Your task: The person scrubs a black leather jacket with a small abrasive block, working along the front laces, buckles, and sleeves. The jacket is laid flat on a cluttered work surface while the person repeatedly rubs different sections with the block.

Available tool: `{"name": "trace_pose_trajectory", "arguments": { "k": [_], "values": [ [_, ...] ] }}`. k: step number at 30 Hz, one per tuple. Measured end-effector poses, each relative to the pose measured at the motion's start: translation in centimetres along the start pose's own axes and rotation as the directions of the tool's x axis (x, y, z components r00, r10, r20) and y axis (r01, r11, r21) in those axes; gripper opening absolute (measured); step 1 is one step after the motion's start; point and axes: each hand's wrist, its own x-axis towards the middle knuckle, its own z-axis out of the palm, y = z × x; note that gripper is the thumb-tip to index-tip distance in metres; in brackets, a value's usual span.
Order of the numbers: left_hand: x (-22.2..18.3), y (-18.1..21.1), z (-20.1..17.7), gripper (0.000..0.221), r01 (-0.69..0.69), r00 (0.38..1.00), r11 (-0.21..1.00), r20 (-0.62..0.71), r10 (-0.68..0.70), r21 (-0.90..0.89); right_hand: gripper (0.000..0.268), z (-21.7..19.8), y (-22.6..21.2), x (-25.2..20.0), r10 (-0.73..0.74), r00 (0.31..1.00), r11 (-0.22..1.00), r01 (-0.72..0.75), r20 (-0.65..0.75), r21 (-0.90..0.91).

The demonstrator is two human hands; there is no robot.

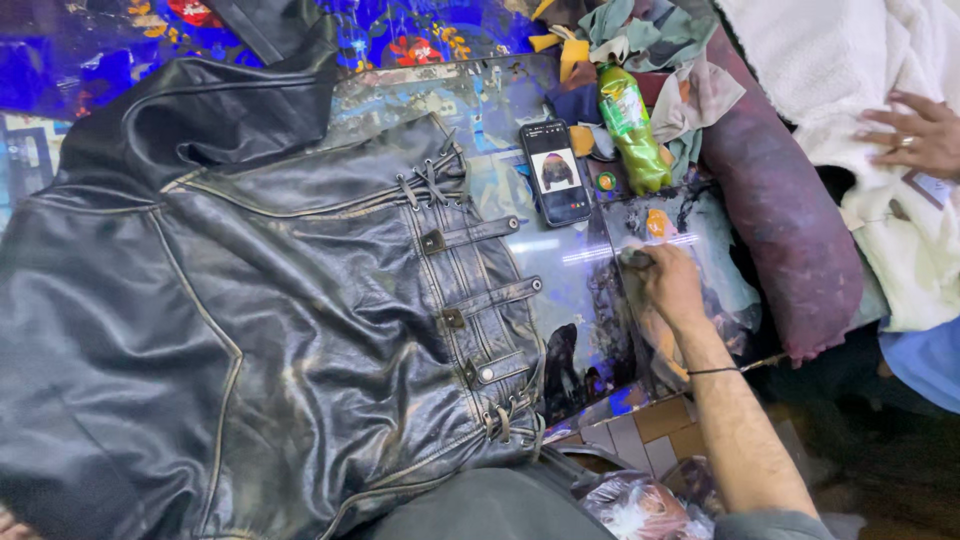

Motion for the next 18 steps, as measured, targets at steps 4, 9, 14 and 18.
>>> {"name": "trace_pose_trajectory", "arguments": {
  "k": [4,9,14,18],
  "values": [
    [-1.5,-0.2,-1.0,0.045,0.015,1.000,1.000,-0.026,-0.015,0.002,0.021,0.1,0.9,0.2,0.089,0.990,0.975,-0.108,-0.107,-0.195],
    [-0.1,0.8,-2.3,0.045,0.003,1.000,1.000,-0.012,-0.003,-0.018,0.025,-0.6,1.8,-0.1,-0.066,0.992,0.996,0.072,0.105,-0.049],
    [-0.4,-0.1,-2.3,0.043,0.076,0.997,0.995,0.019,-0.074,-0.067,0.016,-0.5,1.7,0.4,0.095,0.995,0.988,-0.099,-0.035,-0.121],
    [-0.5,0.3,-3.4,0.039,0.059,0.998,0.998,0.027,-0.059,0.026,0.023,0.1,1.2,-0.7,0.101,0.987,0.987,-0.084,0.128,-0.135]
  ]
}}
